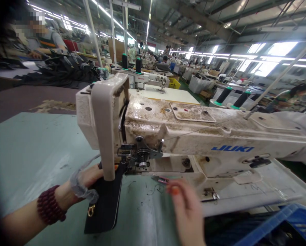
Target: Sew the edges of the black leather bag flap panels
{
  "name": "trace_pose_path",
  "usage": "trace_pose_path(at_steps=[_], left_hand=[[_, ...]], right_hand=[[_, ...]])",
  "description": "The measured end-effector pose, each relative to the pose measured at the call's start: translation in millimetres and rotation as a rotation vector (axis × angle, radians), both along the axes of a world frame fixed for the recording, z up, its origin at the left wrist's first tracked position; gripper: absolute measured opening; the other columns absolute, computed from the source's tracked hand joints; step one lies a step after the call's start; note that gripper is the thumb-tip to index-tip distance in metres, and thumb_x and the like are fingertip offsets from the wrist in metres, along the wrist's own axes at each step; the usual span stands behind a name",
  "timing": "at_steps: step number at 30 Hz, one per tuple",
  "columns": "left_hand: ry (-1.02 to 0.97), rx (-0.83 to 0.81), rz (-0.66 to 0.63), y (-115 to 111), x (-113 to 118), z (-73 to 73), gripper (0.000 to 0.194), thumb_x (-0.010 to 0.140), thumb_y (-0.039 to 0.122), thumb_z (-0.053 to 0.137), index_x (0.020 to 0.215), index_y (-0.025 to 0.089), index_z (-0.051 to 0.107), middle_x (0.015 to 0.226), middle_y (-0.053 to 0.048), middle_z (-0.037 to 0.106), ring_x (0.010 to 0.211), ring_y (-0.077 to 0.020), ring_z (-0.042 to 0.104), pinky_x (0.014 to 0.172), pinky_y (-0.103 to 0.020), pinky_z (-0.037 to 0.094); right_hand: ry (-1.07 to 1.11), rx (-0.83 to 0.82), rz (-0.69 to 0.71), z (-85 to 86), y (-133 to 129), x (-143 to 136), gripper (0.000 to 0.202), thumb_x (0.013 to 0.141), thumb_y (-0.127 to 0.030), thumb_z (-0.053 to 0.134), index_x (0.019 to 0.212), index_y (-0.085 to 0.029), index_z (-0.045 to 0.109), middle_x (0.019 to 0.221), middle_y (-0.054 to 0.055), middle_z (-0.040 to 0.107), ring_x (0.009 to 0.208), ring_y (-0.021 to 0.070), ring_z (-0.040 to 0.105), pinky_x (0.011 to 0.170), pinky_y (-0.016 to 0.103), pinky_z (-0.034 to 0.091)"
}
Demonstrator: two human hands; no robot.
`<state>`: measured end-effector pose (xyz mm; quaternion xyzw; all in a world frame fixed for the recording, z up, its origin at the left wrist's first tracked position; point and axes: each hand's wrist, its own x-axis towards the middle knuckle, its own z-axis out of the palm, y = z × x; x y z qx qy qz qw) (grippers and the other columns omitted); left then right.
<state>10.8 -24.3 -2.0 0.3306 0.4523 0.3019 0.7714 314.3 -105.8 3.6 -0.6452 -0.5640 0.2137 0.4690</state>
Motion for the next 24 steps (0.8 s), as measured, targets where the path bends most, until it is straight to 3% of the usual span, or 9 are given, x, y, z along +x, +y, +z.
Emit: trace_pose_path(at_steps=[3,6,9,12,20,24], left_hand=[[0.021,0.022,-0.032,2.5,-0.6,5.0,0.039,0.075,0.036,0.079,0.110,0.023,0.069,0.095,-0.004,0.079,0.089,-0.0264,0.073,0.085,-0.037,0.058],[0.055,0.050,-0.041,5.3,-0.6,9.8,0.042,0.071,0.036,0.081,0.110,0.023,0.070,0.092,-0.003,0.078,0.084,-0.0257,0.072,0.077,-0.033,0.059],[0.091,0.132,-0.033,6.5,-0.2,11.7,0.042,0.071,0.035,0.081,0.110,0.024,0.071,0.096,-0.002,0.078,0.086,-0.0251,0.072,0.076,-0.031,0.058],[0.091,0.188,-0.036,8.5,-0.2,10.4,0.040,0.072,0.034,0.080,0.110,0.024,0.072,0.101,-0.003,0.078,0.091,-0.0263,0.071,0.081,-0.032,0.057],[0.064,0.163,-0.010,16.7,0.8,9.8,0.028,0.074,0.032,0.079,0.098,0.017,0.073,0.088,-0.001,0.079,0.088,-0.0265,0.071,0.082,-0.033,0.057],[0.038,0.111,-0.012,17.4,-0.2,6.2,0.028,0.076,0.033,0.079,0.097,0.015,0.073,0.084,-0.001,0.079,0.080,-0.0249,0.072,0.076,-0.032,0.058]], right_hand=[[0.378,-0.311,0.397,-28.9,-6.2,-88.8,0.063,0.092,-0.069,0.042,0.094,-0.011,0.064,0.080,0.010,0.059,0.070,0.0122,0.058,0.058,0.016,0.045],[0.566,-0.457,0.468,-35.2,-0.2,-130.2,0.069,0.087,-0.078,0.042,0.075,-0.010,0.049,0.063,0.003,0.042,0.056,0.0063,0.044,0.048,0.013,0.032],[0.552,-0.460,0.432,-30.6,4.9,-138.8,0.067,0.086,-0.074,0.046,0.065,-0.011,0.036,0.060,0.000,0.028,0.055,0.0022,0.027,0.047,0.012,0.021],[0.508,-0.446,0.405,-24.9,7.1,-138.3,0.062,0.088,-0.066,0.046,0.063,-0.011,0.034,0.061,0.000,0.026,0.057,0.0024,0.022,0.049,0.014,0.016],[0.479,-0.408,0.363,-20.7,18.0,-143.8,0.058,0.089,-0.060,0.046,0.062,-0.011,0.030,0.061,0.000,0.025,0.058,0.0027,0.021,0.050,0.015,0.015],[0.451,-0.417,0.428,-26.5,8.6,-136.1,0.061,0.094,-0.063,0.041,0.064,-0.010,0.040,0.058,0.001,0.036,0.053,0.0030,0.034,0.048,0.013,0.023]])
